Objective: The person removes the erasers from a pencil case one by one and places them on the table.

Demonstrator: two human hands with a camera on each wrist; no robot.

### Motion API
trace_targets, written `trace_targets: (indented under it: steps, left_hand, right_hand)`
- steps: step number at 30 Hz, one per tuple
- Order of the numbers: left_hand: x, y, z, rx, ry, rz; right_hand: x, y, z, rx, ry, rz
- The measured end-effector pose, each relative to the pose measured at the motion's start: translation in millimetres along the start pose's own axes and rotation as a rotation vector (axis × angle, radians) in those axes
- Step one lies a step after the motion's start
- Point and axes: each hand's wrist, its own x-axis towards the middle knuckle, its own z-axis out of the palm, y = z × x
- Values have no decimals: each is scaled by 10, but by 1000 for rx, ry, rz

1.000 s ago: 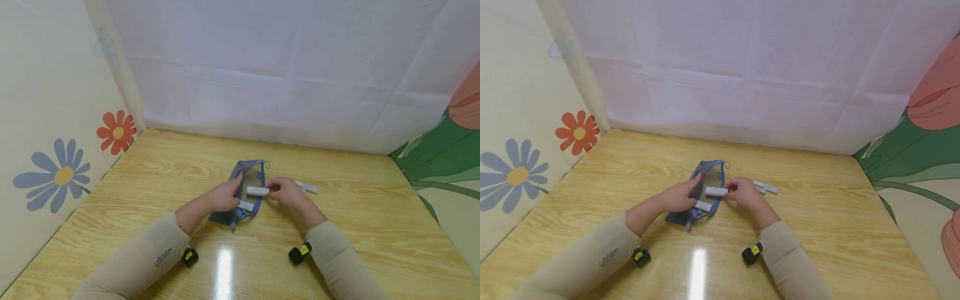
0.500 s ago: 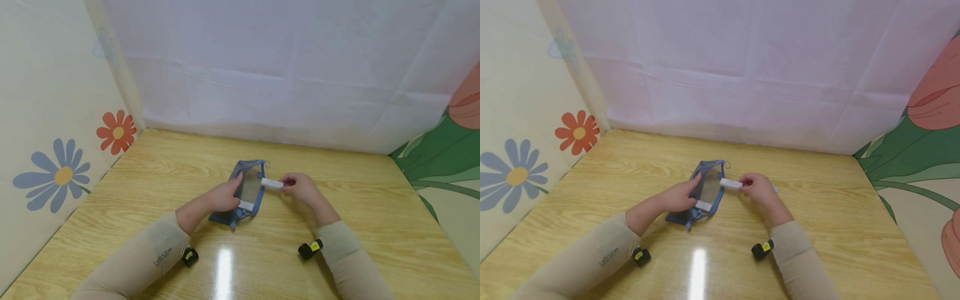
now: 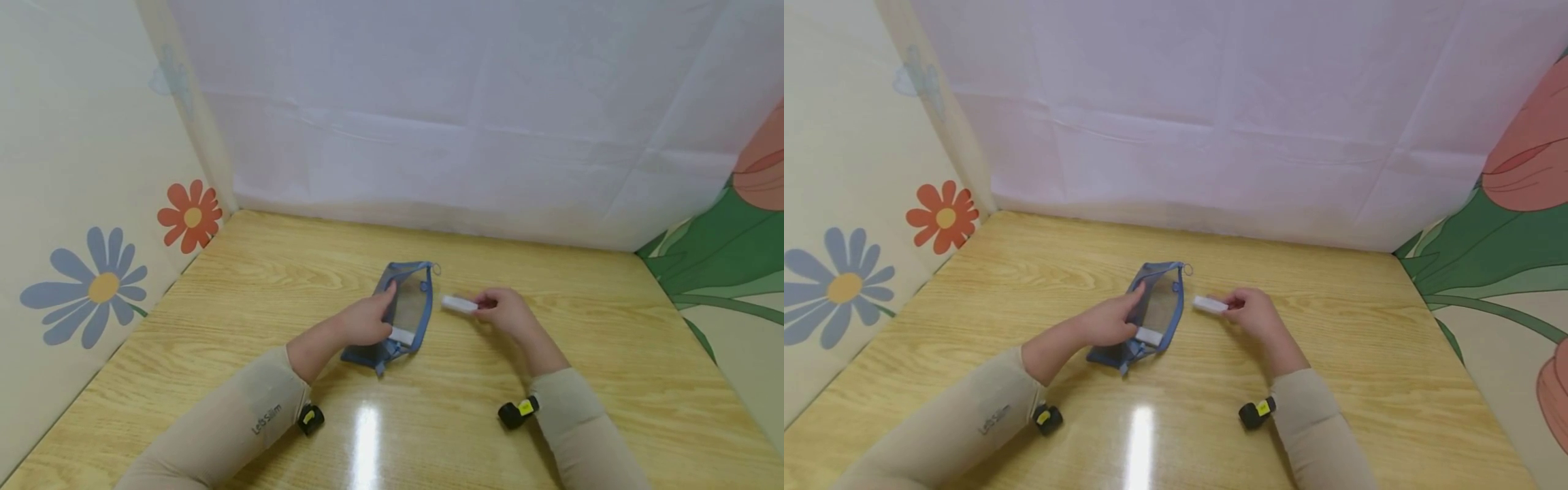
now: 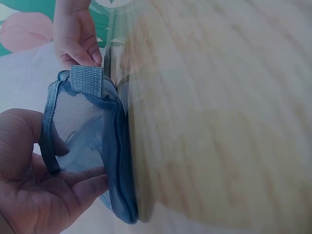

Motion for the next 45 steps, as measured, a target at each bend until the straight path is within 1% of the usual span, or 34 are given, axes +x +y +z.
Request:
trace_targets:
  steps: [7,11,19,23,27,33,39,45]
  left_hand:
    - [0,-2,4,2,3,8]
    - [4,-11,2,-5,-5,6]
    - [10,-23,11,1,-13,6]
    - [8,-20,9,1,-9,9]
    - [12,-21,11,8,-1,13]
    - [16,-22,15,10,-6,10]
    - [16,-18,18,41,4,32]
    - [10,-14,15,38,0,31]
  right_hand:
    - [-33,56,3,-37,3,4]
    - [-41,81,4,-34,-8,21]
    - [-61,105,14,-33,-3,14]
    - [-73,106,26,-29,8,18]
    - [-80,112,39,-55,26,8]
    - [-91,119,47,-90,51,-15]
    - [-87,145,52,-119,65,-10]
    - [-85,139,47,-75,65,20]
